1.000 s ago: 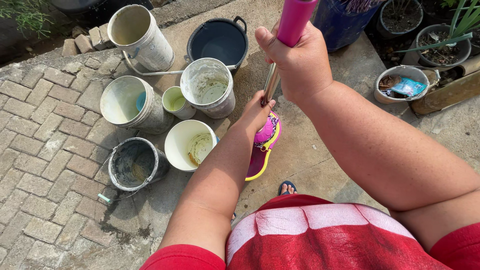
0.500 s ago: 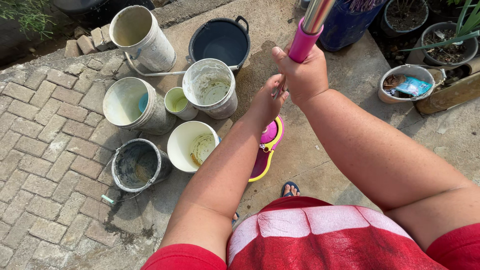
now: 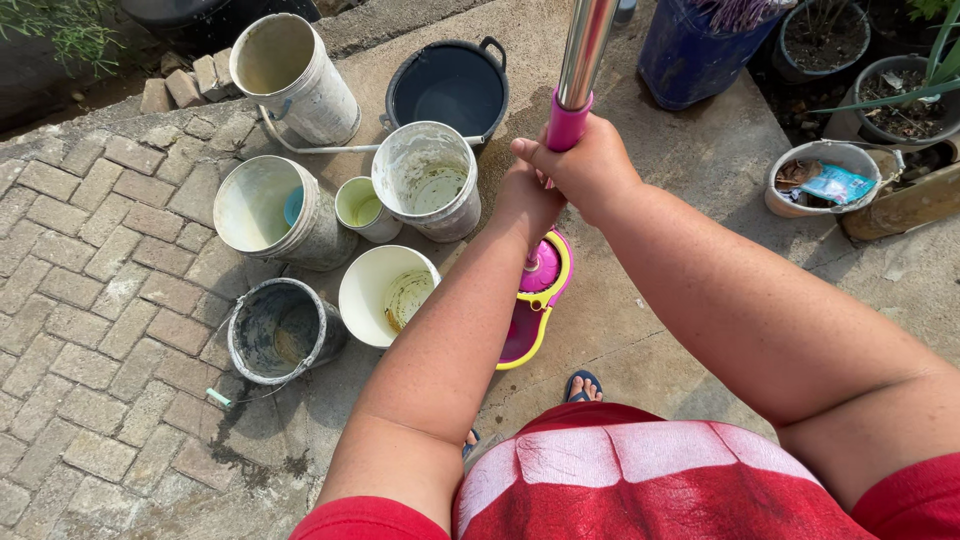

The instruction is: The person cleans a mop head by spinning it in a specialized bucket, pours water between several buckets and containers, and rinses the mop head in water.

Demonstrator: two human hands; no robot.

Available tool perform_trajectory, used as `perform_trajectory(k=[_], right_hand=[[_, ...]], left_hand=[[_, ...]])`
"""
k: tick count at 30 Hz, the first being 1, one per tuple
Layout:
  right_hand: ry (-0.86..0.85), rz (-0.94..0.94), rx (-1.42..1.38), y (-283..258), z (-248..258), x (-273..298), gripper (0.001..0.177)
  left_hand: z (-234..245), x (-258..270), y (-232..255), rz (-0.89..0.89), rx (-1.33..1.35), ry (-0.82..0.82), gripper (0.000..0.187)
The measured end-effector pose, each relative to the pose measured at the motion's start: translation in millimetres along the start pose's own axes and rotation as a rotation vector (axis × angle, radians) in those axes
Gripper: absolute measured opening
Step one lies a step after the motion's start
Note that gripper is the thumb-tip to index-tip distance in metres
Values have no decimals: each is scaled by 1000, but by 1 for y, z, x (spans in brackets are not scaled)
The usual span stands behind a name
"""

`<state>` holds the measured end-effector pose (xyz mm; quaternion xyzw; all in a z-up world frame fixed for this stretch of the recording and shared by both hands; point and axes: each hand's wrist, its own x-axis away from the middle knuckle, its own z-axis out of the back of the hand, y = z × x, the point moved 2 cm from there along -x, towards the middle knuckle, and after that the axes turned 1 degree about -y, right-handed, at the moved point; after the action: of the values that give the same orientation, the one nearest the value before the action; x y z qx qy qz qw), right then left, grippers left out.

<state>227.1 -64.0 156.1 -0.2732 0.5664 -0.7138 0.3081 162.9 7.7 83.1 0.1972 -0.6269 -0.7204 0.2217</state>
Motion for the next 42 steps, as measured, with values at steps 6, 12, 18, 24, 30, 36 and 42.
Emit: perform_trajectory(k=[6,12,18,24,30,36,42], right_hand=[[-124,818,-273,-60,29,-3,9],[1,773,-146,-73,16,-17,43],[40,722,-385,-56,12,-27,42],[47,632,-434,-46,11,-35,22],[19,615,-504,-37,5,-32,20],[99,682,-301,0,-3,-30,21],[123,533,-278,64,-20,-52,22]], left_hand=[[5,-10,36,-161,-28,138,28],[-3,-38,-2,-275,252,17,16],[-6,-59,-36,-329,171,83,25],[-5,-64,-41,-364,231,13,20],[-5,-52,-41,-263,275,48,16],[-10,-44,-74,-85,300,94,19],[-15,-62,-157,-17,325,170,16]])
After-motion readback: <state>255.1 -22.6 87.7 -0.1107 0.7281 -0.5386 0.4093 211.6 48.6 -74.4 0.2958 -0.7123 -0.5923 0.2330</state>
